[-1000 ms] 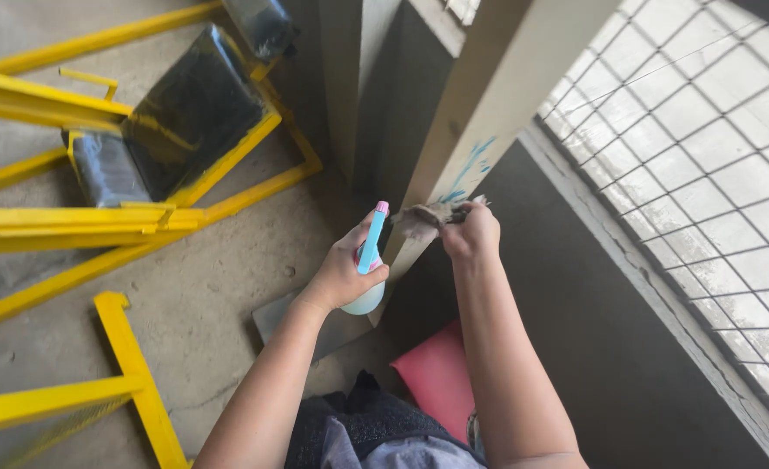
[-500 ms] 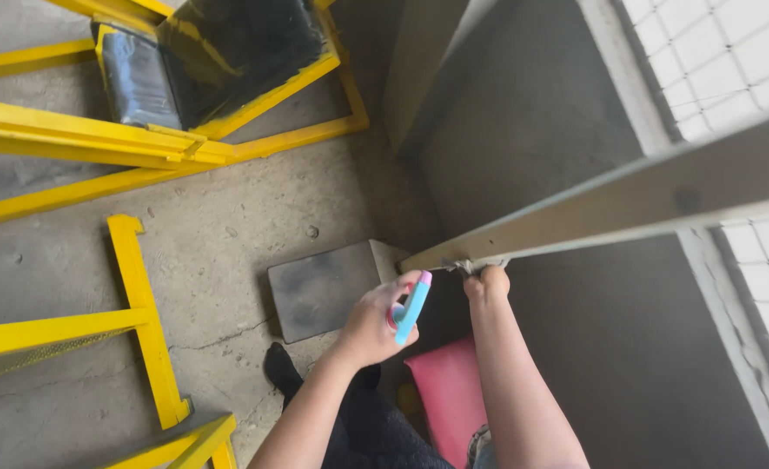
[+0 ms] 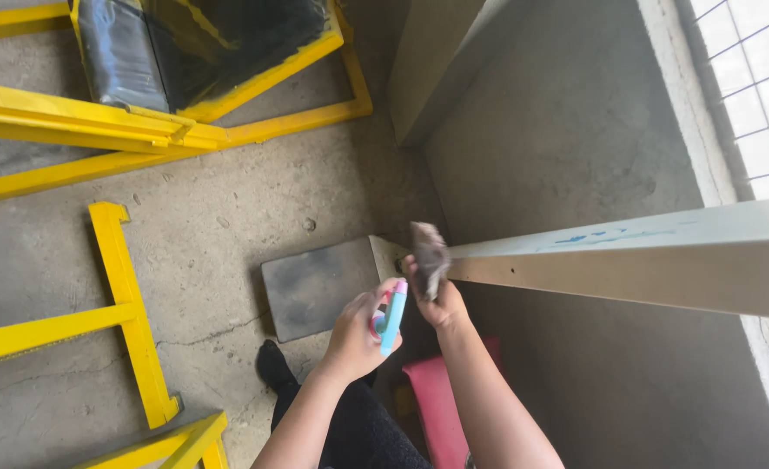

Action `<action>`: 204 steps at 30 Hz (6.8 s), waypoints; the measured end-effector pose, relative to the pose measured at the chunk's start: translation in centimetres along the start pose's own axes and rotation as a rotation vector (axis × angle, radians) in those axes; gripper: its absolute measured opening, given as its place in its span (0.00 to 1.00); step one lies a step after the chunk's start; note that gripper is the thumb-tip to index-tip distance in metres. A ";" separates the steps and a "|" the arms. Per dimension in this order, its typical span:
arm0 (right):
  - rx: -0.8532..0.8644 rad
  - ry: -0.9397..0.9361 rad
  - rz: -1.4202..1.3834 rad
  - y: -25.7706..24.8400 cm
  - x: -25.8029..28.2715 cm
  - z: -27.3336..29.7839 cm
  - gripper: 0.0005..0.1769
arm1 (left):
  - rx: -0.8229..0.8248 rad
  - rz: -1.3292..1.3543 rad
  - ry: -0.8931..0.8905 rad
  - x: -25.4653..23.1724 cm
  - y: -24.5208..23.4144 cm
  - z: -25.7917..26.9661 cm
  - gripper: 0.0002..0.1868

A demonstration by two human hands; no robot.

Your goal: Cleaning various pieces of gym equipment and a medical scale using a spray bottle and a cloth.

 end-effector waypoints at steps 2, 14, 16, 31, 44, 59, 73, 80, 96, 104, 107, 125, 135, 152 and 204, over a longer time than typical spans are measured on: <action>0.173 -0.046 1.092 4.5 -4.7 3.6 0.23 | 0.056 -0.058 -0.161 1.6 0.2 0.1 0.40; -0.482 -0.851 3.828 22.5 -13.4 14.7 0.20 | -0.090 0.017 -0.089 1.2 -2.9 -1.0 0.39; -0.659 -0.754 3.858 21.2 -12.3 10.8 0.23 | -0.085 0.013 -0.076 1.6 -2.8 -1.6 0.39; -0.106 0.607 4.251 -7.7 0.2 -9.2 0.31 | 0.067 -0.063 -0.093 9.6 3.2 0.8 0.41; 0.467 0.385 4.284 0.1 -1.8 3.1 0.25 | 0.102 0.034 -0.015 5.7 5.1 3.1 0.41; 0.087 -0.227 1.860 10.5 -11.2 23.2 0.20 | 0.211 0.008 -0.179 -3.7 -4.6 10.2 0.31; 0.753 0.048 2.037 4.5 -23.1 27.0 0.19 | 0.135 -0.079 -0.228 0.0 -12.3 21.1 0.25; 0.362 0.450 1.785 4.2 -23.9 31.1 0.18 | 0.295 -0.108 -0.060 -0.3 -12.7 22.0 0.27; 0.125 -0.032 0.986 -10.4 -15.2 44.4 0.28 | 0.813 -0.249 0.136 -3.3 -3.2 26.0 0.32; 0.008 -0.213 0.837 -17.1 -13.7 45.5 0.25 | 1.070 -0.422 0.122 -3.3 -0.5 27.9 0.26; -0.046 -0.256 0.751 -16.4 -13.5 46.4 0.24 | 1.108 -0.457 0.140 -4.3 0.2 27.8 0.24; 0.007 -0.219 0.792 -13.0 -3.2 52.3 0.28 | 0.870 -0.399 0.077 -11.5 5.4 31.0 0.30; 0.012 0.037 0.973 -10.7 -1.8 55.6 0.29 | 0.563 -0.089 -0.023 -13.5 7.7 37.2 0.27; -0.035 0.544 1.303 -13.7 -11.3 56.0 0.27 | 0.310 -0.118 -0.515 -12.9 0.3 49.3 0.25; 2.434 -0.535 1.456 -11.1 -71.9 72.0 0.42 | -0.999 -0.356 -0.403 -5.2 -45.1 66.3 0.41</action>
Point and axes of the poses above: each hand's wrist, its own z-axis away from the middle knuckle, its own y-axis out of the palm, x = y × z, the point moved 5 cm from there along -z, towards the middle knuckle, and after that the axes turned 14 degrees about -z, right-handed, at the moved point
